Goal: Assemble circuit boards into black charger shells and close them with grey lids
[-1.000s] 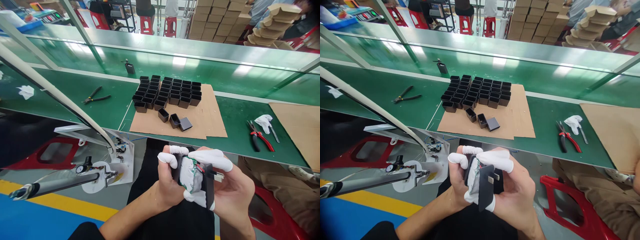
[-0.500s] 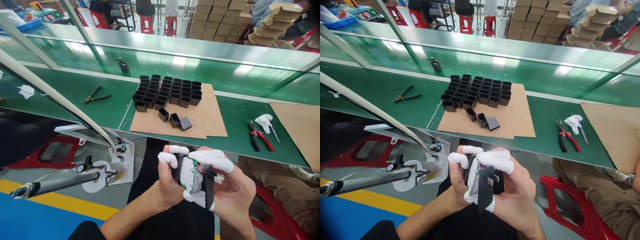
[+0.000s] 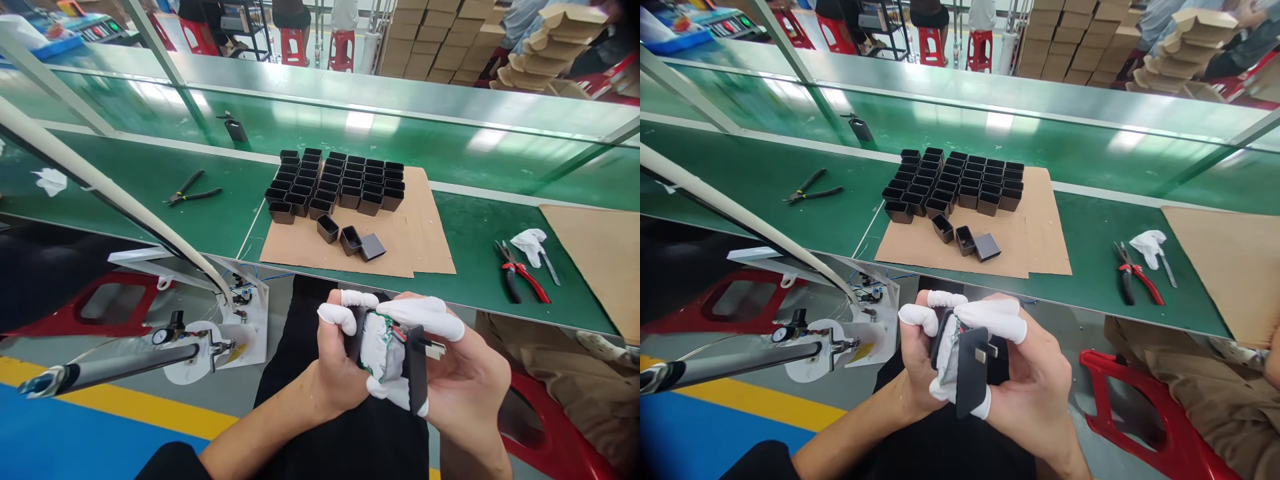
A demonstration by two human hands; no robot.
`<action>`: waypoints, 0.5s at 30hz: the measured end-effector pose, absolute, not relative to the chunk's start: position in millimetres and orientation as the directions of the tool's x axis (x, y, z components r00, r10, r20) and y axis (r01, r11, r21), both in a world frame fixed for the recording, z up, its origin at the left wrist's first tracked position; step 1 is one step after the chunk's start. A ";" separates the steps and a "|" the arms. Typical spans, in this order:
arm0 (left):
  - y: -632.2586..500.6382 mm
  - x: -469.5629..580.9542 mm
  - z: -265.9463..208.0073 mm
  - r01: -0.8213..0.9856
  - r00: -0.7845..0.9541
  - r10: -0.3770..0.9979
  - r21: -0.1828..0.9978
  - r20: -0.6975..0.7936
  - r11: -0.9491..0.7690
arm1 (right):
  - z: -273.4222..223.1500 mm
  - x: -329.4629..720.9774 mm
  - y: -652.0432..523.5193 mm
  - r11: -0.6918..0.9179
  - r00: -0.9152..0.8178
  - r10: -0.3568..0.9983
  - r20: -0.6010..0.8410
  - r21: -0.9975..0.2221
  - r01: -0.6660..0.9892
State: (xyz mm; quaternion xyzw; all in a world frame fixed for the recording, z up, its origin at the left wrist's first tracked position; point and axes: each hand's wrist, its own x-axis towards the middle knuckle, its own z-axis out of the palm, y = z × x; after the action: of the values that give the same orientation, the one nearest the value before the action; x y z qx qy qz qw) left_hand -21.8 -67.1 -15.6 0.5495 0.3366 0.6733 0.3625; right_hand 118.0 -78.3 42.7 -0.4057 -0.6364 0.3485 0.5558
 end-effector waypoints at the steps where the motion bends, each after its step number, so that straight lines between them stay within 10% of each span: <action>1: -67.3 -21.9 -15.5 -0.116 -0.130 0.862 0.856 0.490 -0.504 | 42.7 117.5 -78.0 0.432 -0.057 0.902 0.428 -0.892 0.136; 15: -69.8 -14.3 -10.8 -0.260 -0.101 0.919 0.881 0.382 -0.395 | 34.6 117.0 -71.5 0.266 -0.100 0.962 0.256 -0.959 0.102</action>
State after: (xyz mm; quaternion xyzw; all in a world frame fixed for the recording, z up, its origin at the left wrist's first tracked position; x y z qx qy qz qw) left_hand -14.3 -69.8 -10.8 0.5037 0.3272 0.6660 0.4423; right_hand 117.0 -71.5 34.6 -0.4356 -0.6103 0.4212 0.5103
